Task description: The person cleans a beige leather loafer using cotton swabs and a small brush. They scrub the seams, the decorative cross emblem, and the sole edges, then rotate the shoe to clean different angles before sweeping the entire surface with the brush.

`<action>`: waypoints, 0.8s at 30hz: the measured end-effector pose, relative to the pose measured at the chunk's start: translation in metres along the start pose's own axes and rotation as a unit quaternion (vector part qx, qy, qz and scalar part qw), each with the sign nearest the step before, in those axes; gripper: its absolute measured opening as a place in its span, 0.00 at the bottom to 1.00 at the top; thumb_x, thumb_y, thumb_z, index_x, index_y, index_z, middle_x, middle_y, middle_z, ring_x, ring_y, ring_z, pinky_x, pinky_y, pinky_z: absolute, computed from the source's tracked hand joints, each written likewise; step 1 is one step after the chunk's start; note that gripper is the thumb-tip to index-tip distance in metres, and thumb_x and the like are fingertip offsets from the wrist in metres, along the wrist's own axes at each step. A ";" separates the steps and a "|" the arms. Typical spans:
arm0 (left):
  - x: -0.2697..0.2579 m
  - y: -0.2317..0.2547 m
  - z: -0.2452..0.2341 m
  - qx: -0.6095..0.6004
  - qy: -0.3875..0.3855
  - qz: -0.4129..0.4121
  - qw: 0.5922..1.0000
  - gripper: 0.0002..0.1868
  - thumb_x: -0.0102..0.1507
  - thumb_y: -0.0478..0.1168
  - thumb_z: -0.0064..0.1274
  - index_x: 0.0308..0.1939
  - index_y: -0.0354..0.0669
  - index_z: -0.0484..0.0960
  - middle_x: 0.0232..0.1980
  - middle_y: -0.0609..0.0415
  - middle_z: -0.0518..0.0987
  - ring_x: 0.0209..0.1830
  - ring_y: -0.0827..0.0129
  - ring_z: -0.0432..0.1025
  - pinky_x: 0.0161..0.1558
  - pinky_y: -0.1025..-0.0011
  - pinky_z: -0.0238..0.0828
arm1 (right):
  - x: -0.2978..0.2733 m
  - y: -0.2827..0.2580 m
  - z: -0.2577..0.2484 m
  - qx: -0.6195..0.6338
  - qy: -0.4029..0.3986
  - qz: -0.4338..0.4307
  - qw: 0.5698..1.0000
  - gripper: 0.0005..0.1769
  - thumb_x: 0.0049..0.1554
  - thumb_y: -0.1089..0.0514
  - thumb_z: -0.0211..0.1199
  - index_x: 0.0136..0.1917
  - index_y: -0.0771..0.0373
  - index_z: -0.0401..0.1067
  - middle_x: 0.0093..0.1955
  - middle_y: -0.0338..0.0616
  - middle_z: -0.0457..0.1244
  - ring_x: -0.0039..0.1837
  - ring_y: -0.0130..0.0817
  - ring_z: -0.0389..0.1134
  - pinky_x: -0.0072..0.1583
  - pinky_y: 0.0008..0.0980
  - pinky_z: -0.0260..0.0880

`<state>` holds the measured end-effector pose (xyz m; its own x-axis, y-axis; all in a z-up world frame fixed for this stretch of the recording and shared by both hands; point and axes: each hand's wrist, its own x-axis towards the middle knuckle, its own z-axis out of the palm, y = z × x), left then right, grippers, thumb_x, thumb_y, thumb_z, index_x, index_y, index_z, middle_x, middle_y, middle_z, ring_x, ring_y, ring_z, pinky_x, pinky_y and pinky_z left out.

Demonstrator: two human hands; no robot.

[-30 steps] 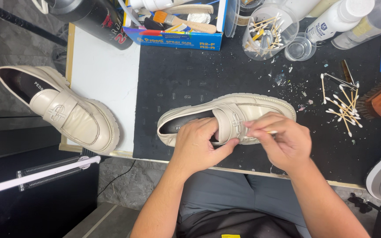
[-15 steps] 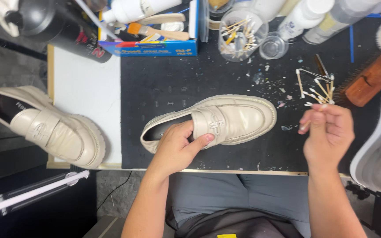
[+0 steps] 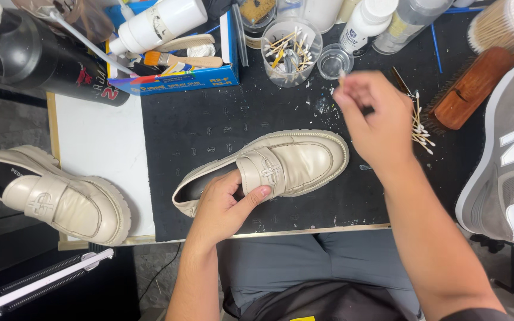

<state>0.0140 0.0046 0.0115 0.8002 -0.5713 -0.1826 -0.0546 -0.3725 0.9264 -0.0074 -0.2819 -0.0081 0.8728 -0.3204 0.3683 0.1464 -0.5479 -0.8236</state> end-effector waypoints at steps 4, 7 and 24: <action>-0.002 0.002 0.003 0.011 0.005 0.000 1.000 0.16 0.61 0.44 0.61 0.48 0.38 0.85 0.40 0.51 0.88 0.41 0.67 0.83 0.45 0.70 0.75 | 0.046 -0.012 0.029 0.078 0.017 -0.009 0.997 0.13 0.63 0.68 0.69 0.60 0.69 0.71 0.54 0.46 0.71 0.52 0.27 0.73 0.52 0.22 0.73; 0.001 0.001 0.001 -0.018 -0.006 -0.001 1.000 0.16 0.62 0.44 0.60 0.49 0.37 0.85 0.41 0.52 0.88 0.43 0.68 0.83 0.47 0.71 0.75 | 0.061 -0.020 0.017 -0.031 0.019 -0.007 0.999 0.17 0.56 0.68 0.72 0.57 0.70 0.72 0.53 0.48 0.69 0.45 0.30 0.72 0.43 0.25 0.69; 0.005 0.008 0.015 0.003 0.098 -0.088 0.991 0.13 0.61 0.43 0.61 0.44 0.37 0.88 0.29 0.49 0.87 0.28 0.70 0.80 0.35 0.72 0.74 | -0.078 0.004 -0.081 -0.421 -0.036 0.220 0.879 0.05 0.58 0.60 0.68 0.48 0.62 0.77 0.49 0.49 0.66 0.48 0.52 0.70 0.48 0.46 0.69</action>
<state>0.0088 -0.0126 0.0126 0.8980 -0.3447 -0.2735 0.0936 -0.4577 0.8842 -0.1123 -0.3216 -0.0057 0.7904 -0.6113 0.0400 -0.5830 -0.7706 -0.2576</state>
